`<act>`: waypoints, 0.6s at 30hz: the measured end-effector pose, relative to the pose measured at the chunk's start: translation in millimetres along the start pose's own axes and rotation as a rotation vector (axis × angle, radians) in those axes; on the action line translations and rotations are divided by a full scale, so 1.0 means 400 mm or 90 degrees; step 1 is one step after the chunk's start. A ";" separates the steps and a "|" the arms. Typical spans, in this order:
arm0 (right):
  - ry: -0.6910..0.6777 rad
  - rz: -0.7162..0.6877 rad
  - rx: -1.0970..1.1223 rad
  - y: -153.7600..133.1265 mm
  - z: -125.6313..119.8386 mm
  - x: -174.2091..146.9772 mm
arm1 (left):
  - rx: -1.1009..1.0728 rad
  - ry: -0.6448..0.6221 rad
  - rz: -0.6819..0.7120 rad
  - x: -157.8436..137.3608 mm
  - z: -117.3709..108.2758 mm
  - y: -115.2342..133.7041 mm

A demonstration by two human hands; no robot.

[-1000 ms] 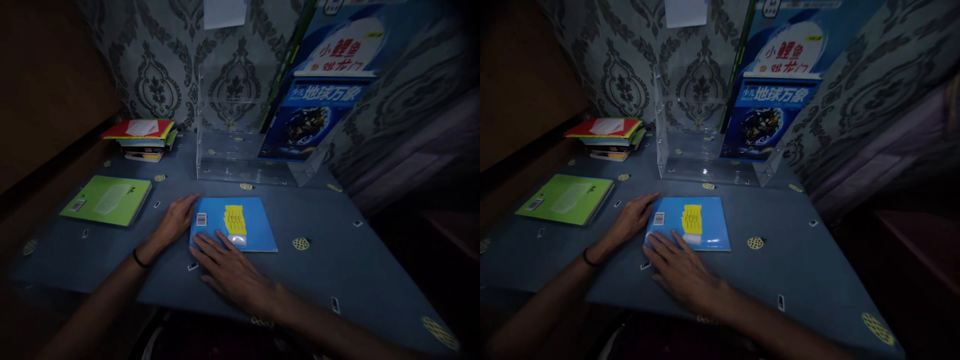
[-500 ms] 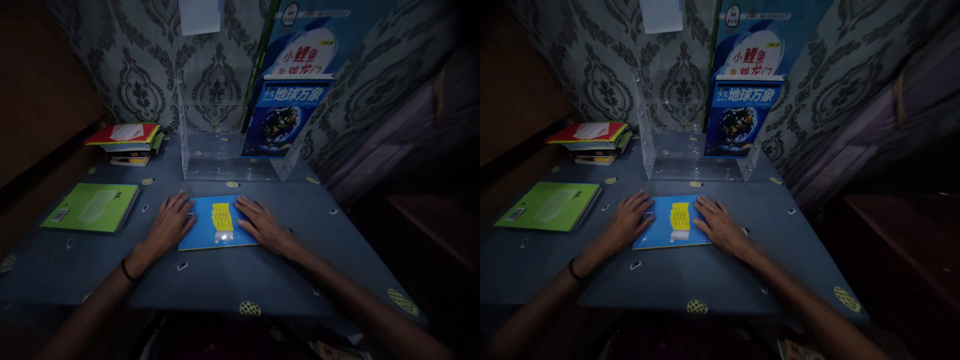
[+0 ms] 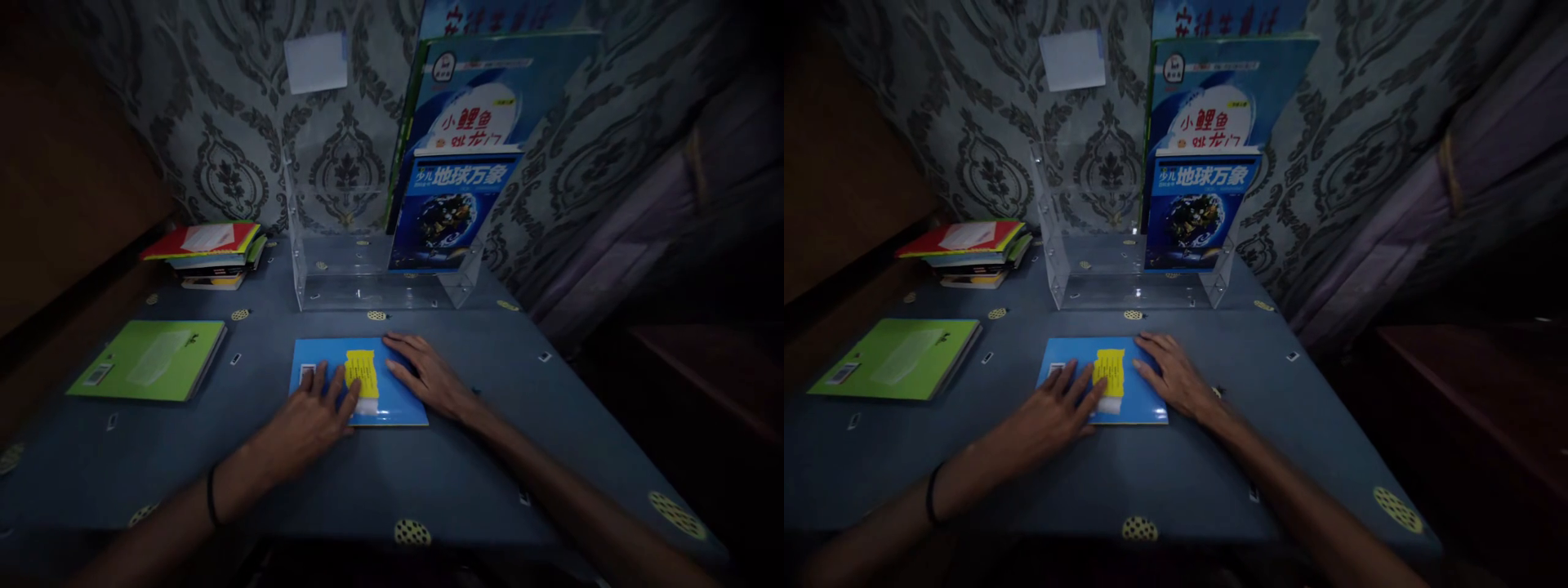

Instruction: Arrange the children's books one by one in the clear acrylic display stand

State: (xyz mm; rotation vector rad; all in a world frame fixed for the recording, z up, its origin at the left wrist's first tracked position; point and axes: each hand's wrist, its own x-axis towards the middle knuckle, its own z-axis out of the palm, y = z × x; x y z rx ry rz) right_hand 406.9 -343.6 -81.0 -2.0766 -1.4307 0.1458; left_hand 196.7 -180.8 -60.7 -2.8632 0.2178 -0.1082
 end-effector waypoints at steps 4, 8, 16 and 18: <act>0.007 0.029 0.054 -0.026 -0.034 -0.027 | 0.052 0.072 0.087 -0.042 -0.009 -0.005; -0.002 0.112 0.225 -0.034 -0.064 -0.057 | -0.052 0.198 0.102 -0.064 -0.050 -0.050; 0.144 0.149 0.692 -0.055 -0.032 -0.028 | -0.395 0.304 -0.175 -0.018 -0.161 -0.121; 0.171 0.112 0.686 -0.079 -0.034 -0.006 | -0.468 0.330 -0.250 -0.007 -0.181 -0.125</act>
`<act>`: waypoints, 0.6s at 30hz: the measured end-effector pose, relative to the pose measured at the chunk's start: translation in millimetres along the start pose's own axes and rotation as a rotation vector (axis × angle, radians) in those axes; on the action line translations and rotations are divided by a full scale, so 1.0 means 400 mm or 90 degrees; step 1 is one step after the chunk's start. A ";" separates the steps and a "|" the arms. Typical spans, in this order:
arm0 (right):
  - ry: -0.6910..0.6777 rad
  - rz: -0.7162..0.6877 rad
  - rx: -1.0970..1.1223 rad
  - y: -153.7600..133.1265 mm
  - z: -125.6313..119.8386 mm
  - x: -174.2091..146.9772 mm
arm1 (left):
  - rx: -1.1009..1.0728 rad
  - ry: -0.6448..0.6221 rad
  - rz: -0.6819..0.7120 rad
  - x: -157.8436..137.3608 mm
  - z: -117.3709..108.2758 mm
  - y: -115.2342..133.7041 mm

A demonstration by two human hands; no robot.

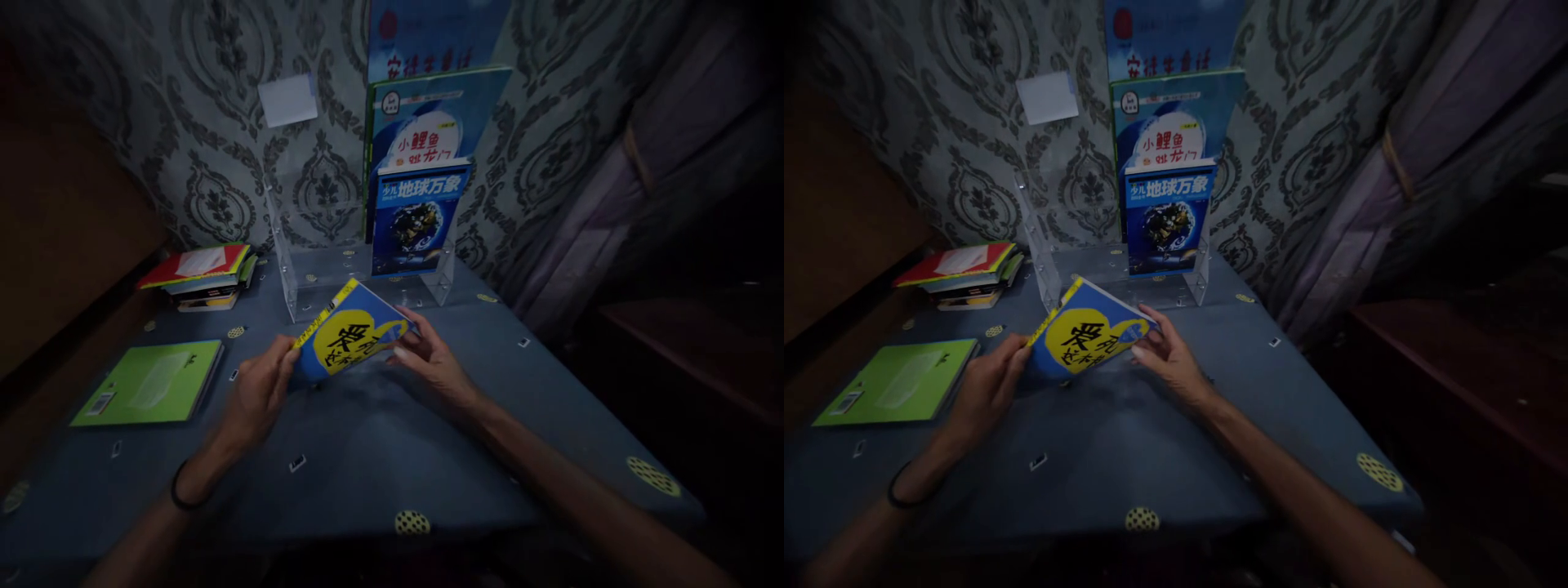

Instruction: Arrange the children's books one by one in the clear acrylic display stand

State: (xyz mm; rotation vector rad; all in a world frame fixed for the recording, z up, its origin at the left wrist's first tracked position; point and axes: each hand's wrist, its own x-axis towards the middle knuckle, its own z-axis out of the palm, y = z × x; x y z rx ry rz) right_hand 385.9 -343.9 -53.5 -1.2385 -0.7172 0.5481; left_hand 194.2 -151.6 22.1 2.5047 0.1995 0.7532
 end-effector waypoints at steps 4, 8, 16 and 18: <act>-0.026 -0.021 0.007 -0.036 0.042 0.022 | -0.215 0.036 -0.205 0.003 0.017 0.011; -0.065 0.056 -0.015 -0.037 0.046 0.032 | -0.470 -0.005 -0.415 -0.036 0.081 -0.029; -0.081 0.185 -0.485 0.002 -0.034 0.033 | -0.077 -0.206 -0.255 -0.060 0.104 -0.126; -0.058 0.116 -0.660 -0.018 -0.021 0.032 | -0.001 -0.171 -0.167 -0.039 0.102 -0.126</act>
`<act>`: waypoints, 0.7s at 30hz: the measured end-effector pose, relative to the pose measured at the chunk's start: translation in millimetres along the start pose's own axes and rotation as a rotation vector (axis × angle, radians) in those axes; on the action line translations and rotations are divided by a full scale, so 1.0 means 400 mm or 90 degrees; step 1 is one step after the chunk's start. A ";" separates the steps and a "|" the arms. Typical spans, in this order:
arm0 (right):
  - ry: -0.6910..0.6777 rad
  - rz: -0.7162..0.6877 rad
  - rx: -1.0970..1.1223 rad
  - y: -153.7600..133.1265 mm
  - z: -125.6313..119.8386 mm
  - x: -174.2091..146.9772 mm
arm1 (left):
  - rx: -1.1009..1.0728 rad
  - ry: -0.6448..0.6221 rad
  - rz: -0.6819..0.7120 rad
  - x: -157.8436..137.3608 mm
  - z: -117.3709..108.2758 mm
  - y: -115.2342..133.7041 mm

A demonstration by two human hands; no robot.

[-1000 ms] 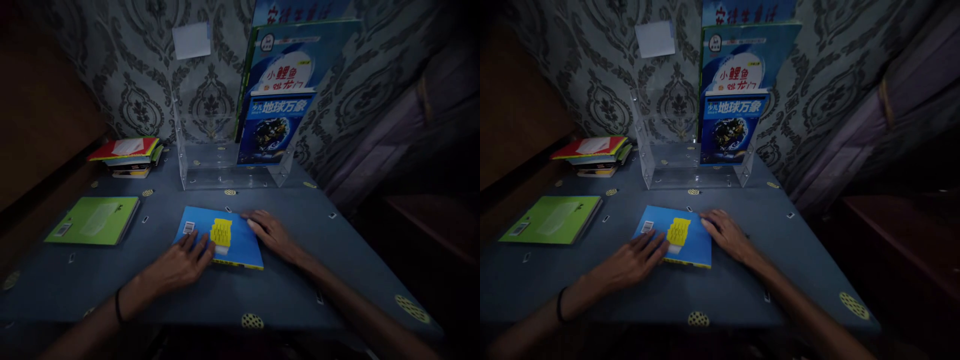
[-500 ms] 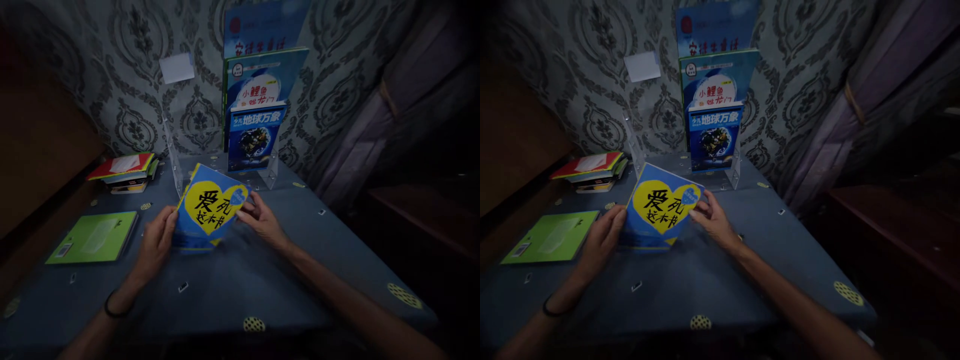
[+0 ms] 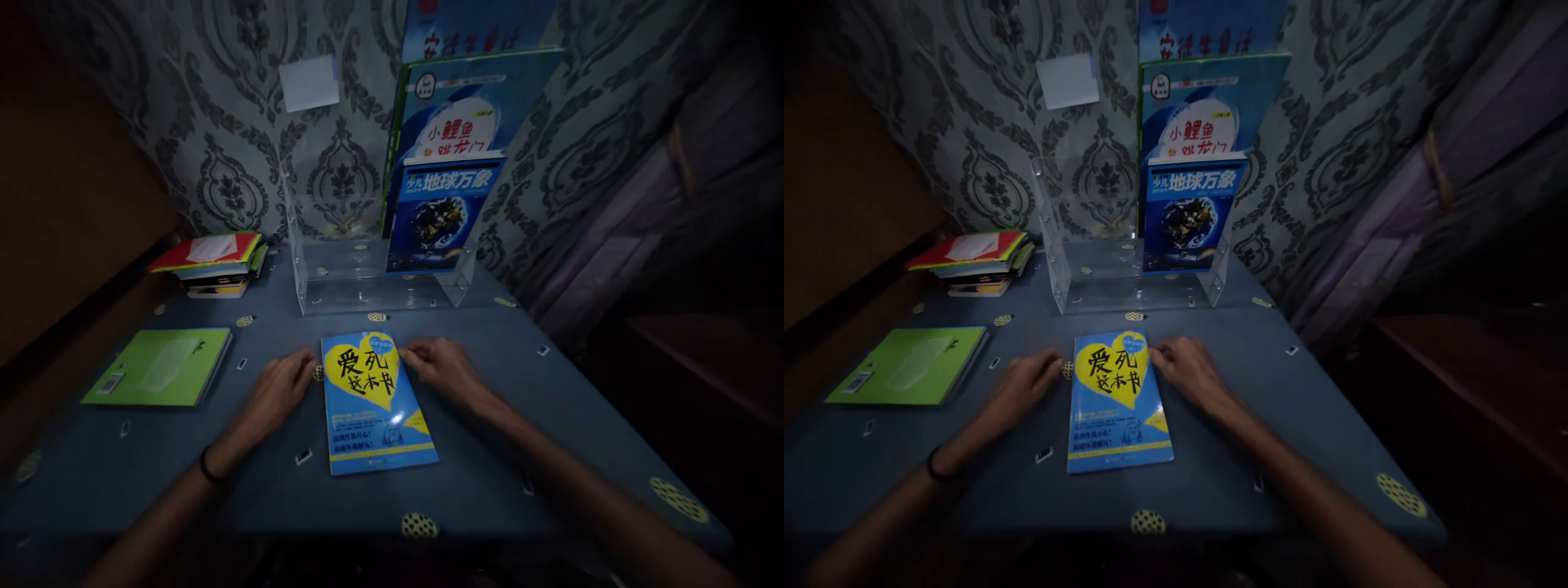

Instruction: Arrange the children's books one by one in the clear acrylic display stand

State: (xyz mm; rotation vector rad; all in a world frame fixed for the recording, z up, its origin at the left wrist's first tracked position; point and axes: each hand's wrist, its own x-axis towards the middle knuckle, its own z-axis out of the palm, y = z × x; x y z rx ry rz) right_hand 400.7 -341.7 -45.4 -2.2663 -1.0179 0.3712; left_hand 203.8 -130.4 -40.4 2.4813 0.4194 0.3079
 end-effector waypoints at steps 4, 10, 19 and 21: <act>0.018 -0.121 -0.072 -0.106 0.045 0.000 | 0.068 0.053 0.114 0.032 0.027 0.002; -0.122 -0.307 0.007 -0.183 0.165 0.034 | 0.126 0.036 0.114 0.024 0.085 -0.044; -0.039 -0.270 -0.052 0.043 0.090 0.078 | 0.182 0.039 0.125 0.009 0.066 -0.049; -0.039 -0.284 -0.008 0.068 0.075 0.081 | 0.211 0.032 0.140 0.023 0.063 -0.047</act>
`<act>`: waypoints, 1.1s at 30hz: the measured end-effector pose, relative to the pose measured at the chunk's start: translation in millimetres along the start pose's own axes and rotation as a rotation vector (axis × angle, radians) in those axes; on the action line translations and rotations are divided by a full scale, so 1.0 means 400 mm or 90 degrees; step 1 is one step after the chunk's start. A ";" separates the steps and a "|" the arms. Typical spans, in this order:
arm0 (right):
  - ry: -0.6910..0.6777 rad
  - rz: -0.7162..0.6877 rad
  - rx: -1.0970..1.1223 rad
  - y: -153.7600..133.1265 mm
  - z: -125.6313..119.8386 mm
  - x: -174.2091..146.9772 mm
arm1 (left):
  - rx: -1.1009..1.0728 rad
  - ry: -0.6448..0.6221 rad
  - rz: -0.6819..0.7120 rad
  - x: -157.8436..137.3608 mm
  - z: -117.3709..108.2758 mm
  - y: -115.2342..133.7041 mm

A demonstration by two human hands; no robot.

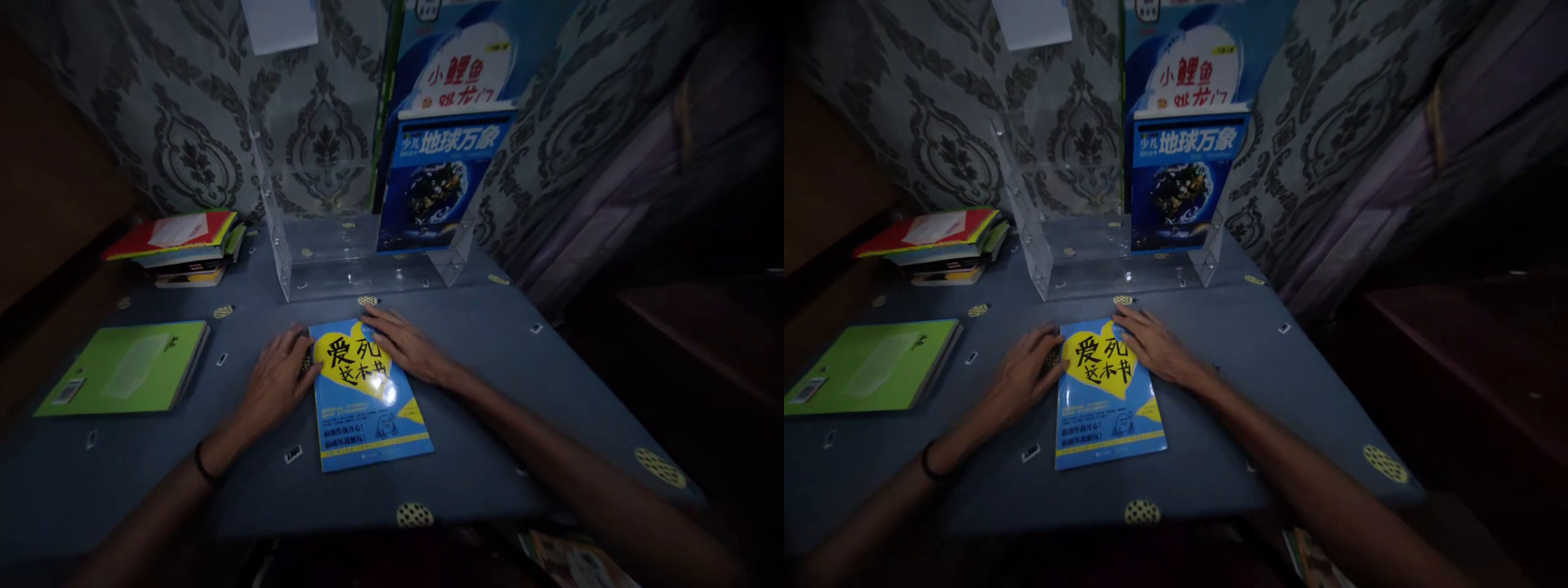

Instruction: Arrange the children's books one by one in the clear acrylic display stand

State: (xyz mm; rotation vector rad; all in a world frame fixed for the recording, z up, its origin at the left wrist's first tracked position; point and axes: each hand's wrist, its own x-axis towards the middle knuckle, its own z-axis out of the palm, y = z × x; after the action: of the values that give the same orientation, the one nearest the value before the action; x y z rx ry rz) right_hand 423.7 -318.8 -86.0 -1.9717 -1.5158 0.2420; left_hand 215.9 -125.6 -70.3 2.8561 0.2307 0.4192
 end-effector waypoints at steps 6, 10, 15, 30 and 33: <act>0.034 0.010 0.155 0.017 -0.015 0.005 | -0.013 -0.091 0.103 0.092 0.031 0.051; 0.029 0.021 0.161 0.012 -0.021 0.005 | -0.066 -0.176 0.214 0.088 0.050 0.157; 0.007 0.036 0.117 -0.005 -0.026 0.001 | -0.153 -0.279 0.388 -0.008 0.031 0.252; -0.001 0.023 -0.121 -0.193 0.097 -0.095 | -0.715 0.080 -0.103 -0.060 0.040 0.175; 0.028 0.042 -0.116 -0.287 0.158 -0.128 | -0.830 0.097 -0.180 -0.047 0.051 0.148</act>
State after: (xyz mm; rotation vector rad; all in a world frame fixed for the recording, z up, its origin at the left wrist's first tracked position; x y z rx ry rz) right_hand 283.2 -326.7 -80.6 -2.1578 -1.4917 0.0905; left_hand 211.5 -190.2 -78.8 1.4961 0.2493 0.4752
